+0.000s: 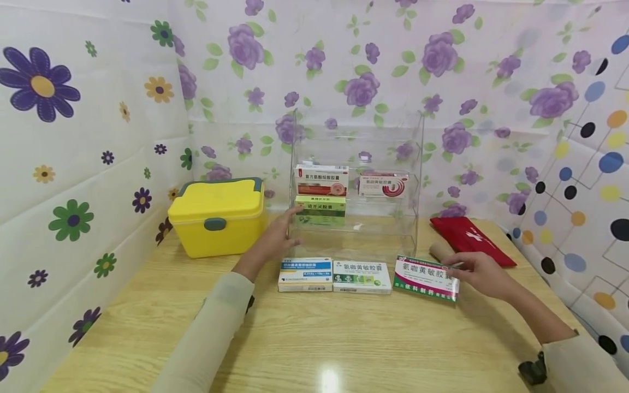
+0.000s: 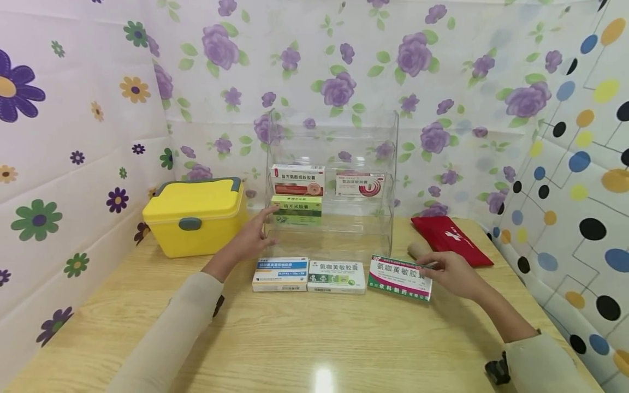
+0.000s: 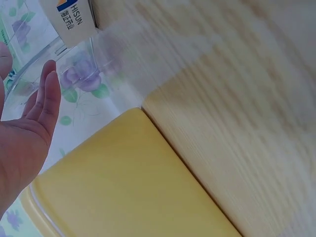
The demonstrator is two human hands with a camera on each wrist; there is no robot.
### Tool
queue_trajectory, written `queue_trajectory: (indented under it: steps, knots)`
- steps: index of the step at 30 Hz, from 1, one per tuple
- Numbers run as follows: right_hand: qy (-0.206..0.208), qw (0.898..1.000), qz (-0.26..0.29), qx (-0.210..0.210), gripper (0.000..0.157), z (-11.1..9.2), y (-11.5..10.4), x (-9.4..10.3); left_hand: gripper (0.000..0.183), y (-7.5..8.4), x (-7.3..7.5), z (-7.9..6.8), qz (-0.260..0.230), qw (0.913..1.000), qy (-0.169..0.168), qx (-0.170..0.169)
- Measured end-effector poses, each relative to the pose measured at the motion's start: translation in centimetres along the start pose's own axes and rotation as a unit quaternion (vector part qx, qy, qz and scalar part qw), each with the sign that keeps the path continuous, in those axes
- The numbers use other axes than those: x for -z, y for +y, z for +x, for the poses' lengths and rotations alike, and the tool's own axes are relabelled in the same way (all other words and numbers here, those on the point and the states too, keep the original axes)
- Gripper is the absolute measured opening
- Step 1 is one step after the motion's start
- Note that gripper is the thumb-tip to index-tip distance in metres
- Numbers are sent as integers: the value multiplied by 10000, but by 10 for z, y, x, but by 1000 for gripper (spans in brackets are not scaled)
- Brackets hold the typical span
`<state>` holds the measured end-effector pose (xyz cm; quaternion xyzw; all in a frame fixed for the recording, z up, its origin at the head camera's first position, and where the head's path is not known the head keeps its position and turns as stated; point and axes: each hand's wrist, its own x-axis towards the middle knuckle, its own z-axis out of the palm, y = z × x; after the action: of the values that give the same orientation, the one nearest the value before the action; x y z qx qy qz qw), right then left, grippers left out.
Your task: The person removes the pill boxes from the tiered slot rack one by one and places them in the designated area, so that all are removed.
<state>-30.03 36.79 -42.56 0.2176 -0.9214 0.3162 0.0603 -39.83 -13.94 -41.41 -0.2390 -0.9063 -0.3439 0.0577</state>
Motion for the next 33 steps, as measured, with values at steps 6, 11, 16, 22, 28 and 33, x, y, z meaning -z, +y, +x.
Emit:
queue_trajectory:
  steps: [6, 11, 16, 22, 28, 33]
  knots:
    - [-312, 9991, 277, -97, 22, 7, 1, 3, 89, 2, 1, 0, 137, 9999, 7, 32]
    - [-434, 9987, 245, -85, 21, 13, 1, 3, 89, 3, 3, -1, 139, 9999, -17, 102]
    - [-585, 9980, 250, -52, 20, 19, 4, 1, 89, 4, 3, -1, 214, 9997, -53, 91]
    - [-837, 9958, 235, -284, 23, 23, 7, -2, 89, 4, 2, -1, 149, 9999, -50, 59]
    - [-889, 9952, 211, -355, 30, 27, 10, -6, 89, 4, 1, -1, 155, 9999, -71, -9]
    - [-933, 9950, 155, -314, 38, 29, 11, -8, 89, 3, 2, 0, 109, 9999, -34, -43]
